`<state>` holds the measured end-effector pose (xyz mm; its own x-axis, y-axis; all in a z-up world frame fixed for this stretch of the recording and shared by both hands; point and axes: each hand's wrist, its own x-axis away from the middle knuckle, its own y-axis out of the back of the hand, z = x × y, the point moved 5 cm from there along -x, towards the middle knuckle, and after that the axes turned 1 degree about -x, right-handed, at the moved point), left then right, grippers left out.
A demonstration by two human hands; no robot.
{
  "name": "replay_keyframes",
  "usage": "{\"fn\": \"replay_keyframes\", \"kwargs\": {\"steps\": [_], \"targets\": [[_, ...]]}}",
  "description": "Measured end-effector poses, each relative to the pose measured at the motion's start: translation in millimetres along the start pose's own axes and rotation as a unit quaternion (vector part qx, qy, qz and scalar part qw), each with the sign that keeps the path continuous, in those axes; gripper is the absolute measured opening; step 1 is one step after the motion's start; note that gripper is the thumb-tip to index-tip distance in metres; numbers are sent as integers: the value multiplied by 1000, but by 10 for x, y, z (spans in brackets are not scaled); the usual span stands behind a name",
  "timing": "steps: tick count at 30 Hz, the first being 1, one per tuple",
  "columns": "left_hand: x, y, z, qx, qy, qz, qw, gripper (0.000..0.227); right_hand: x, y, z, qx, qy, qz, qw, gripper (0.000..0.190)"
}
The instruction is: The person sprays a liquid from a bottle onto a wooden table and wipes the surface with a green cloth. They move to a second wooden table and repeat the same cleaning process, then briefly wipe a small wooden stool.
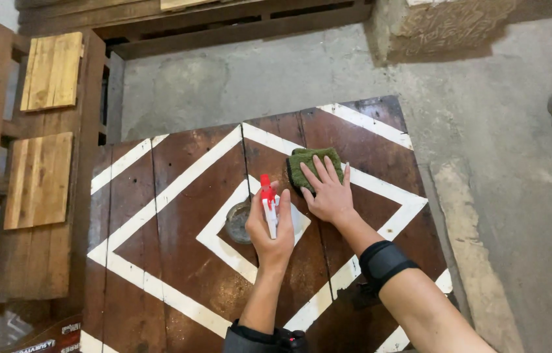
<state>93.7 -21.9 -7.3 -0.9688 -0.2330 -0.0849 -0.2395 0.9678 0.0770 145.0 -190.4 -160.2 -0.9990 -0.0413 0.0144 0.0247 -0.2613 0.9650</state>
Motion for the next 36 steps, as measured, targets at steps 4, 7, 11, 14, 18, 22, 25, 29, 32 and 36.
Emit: {"fn": "replay_keyframes", "kwargs": {"steps": [4,7,11,14,18,22,25,29,32,36], "targets": [[87,-246,17,11,-16,7,1000,32,243,112,-215,10,-10,-6,1000,66],[161,-435,-77,-2,-51,0,999,31,283,250,-397,-10,6,-2,1000,67],[229,-717,-50,-29,16,34,999,31,158,301,-636,-12,-7,15,1000,67],[254,-916,-59,-14,-27,38,999,30,18,342,-845,-26,-21,2,999,67],[338,-1124,-35,13,-34,46,998,31,-100,362,-1105,-27,-50,28,998,67],[409,-1291,18,-28,-30,46,998,29,-12,399,-1441,-38,-96,12,995,68],[459,-1338,-7,-3,-69,41,997,28,101,421,-1640,-34,-103,-9,994,68],[534,-1317,-35,-6,-33,45,998,30,258,471,-1766,-53,-143,3,988,69],[580,-1211,-36,-23,9,39,999,31,414,386,-1781,-58,-167,-5,984,71],[597,-960,-100,-32,-29,18,999,33,592,329,-1688,-42,-196,-4,980,74]]}}
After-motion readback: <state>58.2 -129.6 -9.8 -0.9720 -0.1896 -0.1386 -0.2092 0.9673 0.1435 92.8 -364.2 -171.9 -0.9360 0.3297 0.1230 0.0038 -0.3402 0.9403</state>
